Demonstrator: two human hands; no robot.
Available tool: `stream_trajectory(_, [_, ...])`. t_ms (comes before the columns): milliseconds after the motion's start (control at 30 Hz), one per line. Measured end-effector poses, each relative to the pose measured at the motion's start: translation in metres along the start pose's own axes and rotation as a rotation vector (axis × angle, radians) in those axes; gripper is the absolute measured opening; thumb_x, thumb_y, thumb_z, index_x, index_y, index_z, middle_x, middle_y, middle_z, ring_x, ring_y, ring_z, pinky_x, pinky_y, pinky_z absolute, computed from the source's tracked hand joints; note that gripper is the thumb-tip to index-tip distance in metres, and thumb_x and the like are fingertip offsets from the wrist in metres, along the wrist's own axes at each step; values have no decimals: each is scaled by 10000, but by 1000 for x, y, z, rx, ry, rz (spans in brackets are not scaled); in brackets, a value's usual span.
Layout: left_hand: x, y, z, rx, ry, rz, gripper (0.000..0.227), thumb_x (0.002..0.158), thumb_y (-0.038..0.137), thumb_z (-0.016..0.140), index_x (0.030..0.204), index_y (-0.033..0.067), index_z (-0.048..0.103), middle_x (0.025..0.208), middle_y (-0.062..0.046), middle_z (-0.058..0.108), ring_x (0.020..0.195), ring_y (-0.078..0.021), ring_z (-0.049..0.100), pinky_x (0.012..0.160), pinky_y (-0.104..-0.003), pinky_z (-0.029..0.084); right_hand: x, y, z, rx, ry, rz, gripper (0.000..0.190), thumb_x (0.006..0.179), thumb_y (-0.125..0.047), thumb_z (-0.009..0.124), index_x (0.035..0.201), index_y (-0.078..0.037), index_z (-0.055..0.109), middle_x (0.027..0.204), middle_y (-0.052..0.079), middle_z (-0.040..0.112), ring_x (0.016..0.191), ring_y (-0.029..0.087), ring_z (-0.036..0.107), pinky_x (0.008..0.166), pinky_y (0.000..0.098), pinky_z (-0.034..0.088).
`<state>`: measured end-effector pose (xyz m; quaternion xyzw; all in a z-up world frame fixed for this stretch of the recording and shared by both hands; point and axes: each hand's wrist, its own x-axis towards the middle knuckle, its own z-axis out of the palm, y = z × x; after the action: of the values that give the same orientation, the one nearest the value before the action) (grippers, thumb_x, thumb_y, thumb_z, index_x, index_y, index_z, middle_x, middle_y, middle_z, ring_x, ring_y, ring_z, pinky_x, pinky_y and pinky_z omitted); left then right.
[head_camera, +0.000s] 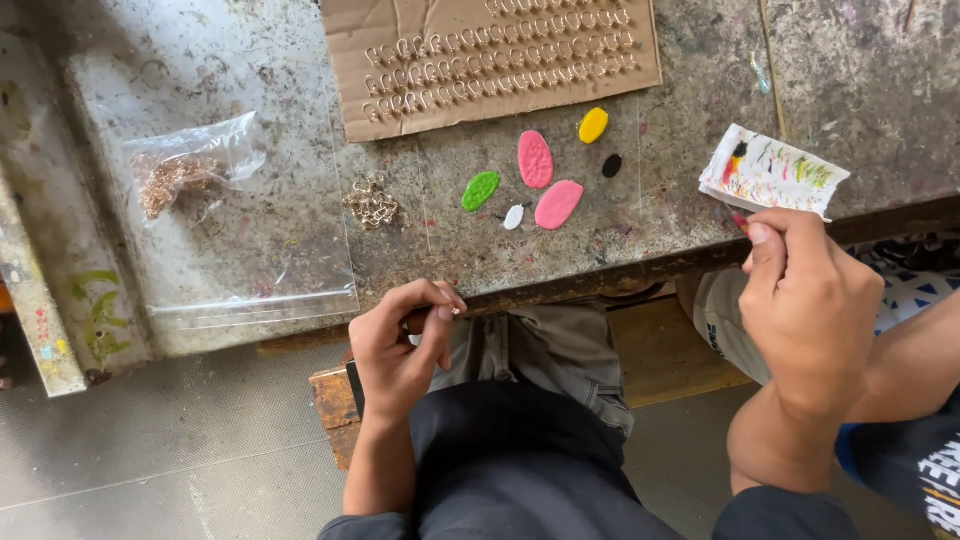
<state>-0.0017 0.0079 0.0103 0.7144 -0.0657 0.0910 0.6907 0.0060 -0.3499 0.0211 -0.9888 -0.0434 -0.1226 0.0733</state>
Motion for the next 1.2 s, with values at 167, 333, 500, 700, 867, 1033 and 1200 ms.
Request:
stream_trajectory(167, [2, 2, 1, -36, 7, 22, 47, 1006, -47, 561, 1003, -4, 576, 541, -34, 501, 462, -81, 496, 896, -377, 620, 9, -24, -21, 294, -55, 36, 153, 1246, 66, 548, 1242, 20, 694, 933, 102, 714, 723, 223, 671, 696, 348, 501])
stream_trajectory(333, [2, 3, -2, 10, 17, -22, 12, 1017, 17, 586, 1013, 14, 597, 772, -89, 685, 447, -53, 524, 968, -368, 625, 12, -48, 8, 946, 70, 7, 254, 1118, 252, 421, 1135, 73, 600, 1064, 228, 616, 691, 228, 716, 396, 203, 449])
stream_trajectory(500, [1, 1, -5, 27, 21, -70, 54, 1011, 67, 617, 980, 23, 618, 864, -73, 703, 770, -122, 680, 997, -366, 621, 48, -85, 37, 989, 303, -240, 75, 1071, -32, 655, 1116, 19, 624, 945, 208, 703, 807, 274, 732, 821, 347, 572])
stream_trajectory(700, [1, 2, -9, 77, 1, -76, 48, 1007, 66, 626, 968, 38, 631, 864, -61, 721, 685, -68, 650, 679, -193, 531, 88, -101, 24, 564, 308, -279, 147, 1149, -43, 674, 1119, 98, 703, 1088, 235, 709, 1002, 378, 668, 984, 468, 455])
stream_trajectory(867, [2, -2, -12, 86, 0, -80, 41, 999, 57, 629, 963, 40, 637, 862, -53, 726, 742, -91, 681, 665, -184, 525, 92, -101, 27, 514, 349, -275, 106, 1128, 15, 670, 1081, 110, 674, 1036, 238, 700, 951, 392, 650, 955, 470, 452])
stream_trajectory(1033, [0, -5, -11, 78, 20, -77, 22, 985, 29, 645, 964, 28, 652, 864, -58, 736, 808, -121, 749, 725, -201, 574, 80, -95, 33, 507, 360, -244, 173, 1120, -14, 610, 1029, 131, 637, 989, 255, 671, 926, 394, 617, 941, 483, 449])
stream_trajectory(1200, [2, -3, -10, 81, 19, -70, 32, 994, 41, 636, 972, 28, 654, 876, -68, 737, 609, -58, 593, 595, -177, 486, 80, -92, 37, 492, 366, -298, 158, 1108, -2, 646, 1019, 126, 676, 965, 247, 683, 876, 376, 647, 925, 469, 415])
